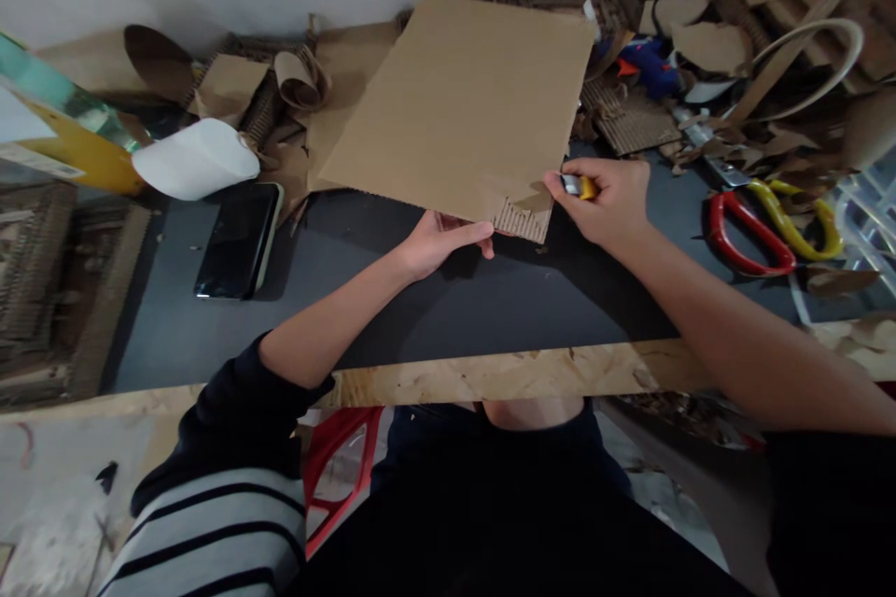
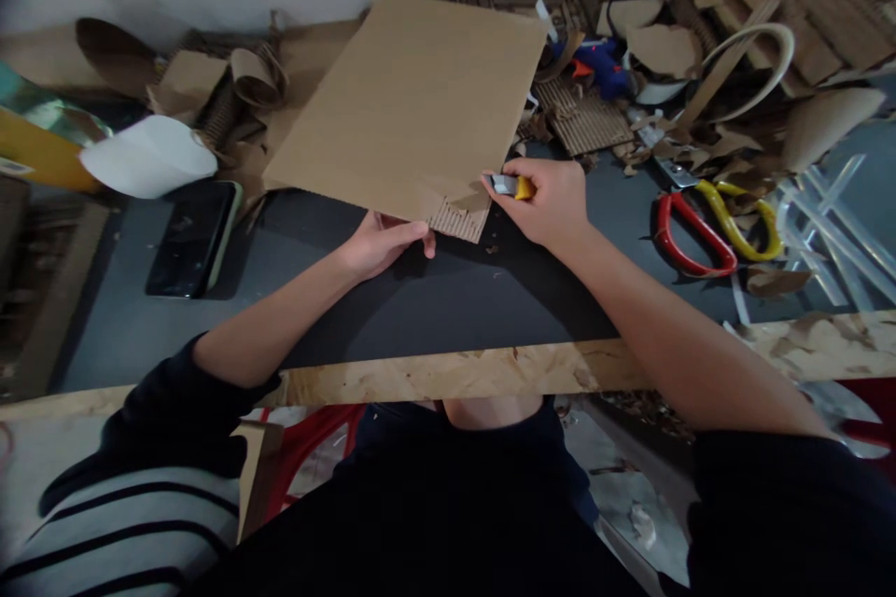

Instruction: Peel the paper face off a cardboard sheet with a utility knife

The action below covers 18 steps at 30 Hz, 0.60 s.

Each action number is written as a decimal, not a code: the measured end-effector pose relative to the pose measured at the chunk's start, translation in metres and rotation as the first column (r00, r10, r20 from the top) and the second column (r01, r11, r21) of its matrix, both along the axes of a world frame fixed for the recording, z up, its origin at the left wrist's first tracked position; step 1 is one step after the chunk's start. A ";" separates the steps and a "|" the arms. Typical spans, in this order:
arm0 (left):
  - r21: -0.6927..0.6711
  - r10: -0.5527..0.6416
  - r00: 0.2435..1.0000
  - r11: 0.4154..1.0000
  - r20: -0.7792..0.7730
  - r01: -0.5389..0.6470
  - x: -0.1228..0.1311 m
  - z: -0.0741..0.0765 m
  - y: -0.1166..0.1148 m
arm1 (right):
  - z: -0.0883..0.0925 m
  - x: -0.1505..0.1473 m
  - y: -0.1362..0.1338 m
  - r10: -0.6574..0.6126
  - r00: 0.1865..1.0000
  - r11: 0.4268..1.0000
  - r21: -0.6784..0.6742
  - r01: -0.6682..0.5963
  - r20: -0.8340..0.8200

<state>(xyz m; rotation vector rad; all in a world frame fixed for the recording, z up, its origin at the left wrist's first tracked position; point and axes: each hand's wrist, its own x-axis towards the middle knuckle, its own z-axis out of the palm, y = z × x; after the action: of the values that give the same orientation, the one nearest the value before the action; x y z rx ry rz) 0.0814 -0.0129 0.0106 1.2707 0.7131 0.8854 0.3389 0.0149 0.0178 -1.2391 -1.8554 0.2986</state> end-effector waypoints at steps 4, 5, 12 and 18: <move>0.043 -0.082 0.991 0.995 -0.103 0.086 -0.001 0.004 -0.003 | 0.003 0.000 0.001 -0.009 0.991 0.999 -0.040 0.003 -0.134; 0.048 -0.101 0.988 0.993 -0.117 0.107 -0.001 0.004 -0.004 | 0.003 0.001 0.001 -0.012 0.988 0.999 -0.053 0.004 -0.156; 0.083 -0.091 0.990 0.992 -0.104 0.100 -0.002 0.000 -0.005 | -0.002 0.006 0.007 0.009 0.995 0.999 -0.046 -0.013 -0.096; 0.115 -0.095 0.977 0.986 -0.191 0.118 -0.002 0.001 -0.004 | -0.009 0.011 0.009 -0.017 1.000 1.000 0.010 0.017 0.023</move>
<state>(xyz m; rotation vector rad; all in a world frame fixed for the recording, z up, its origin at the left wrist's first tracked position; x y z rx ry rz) 0.0798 -0.0168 0.0116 1.5043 0.7363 0.7398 0.3497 0.0236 0.0084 -1.2560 -1.8634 0.2666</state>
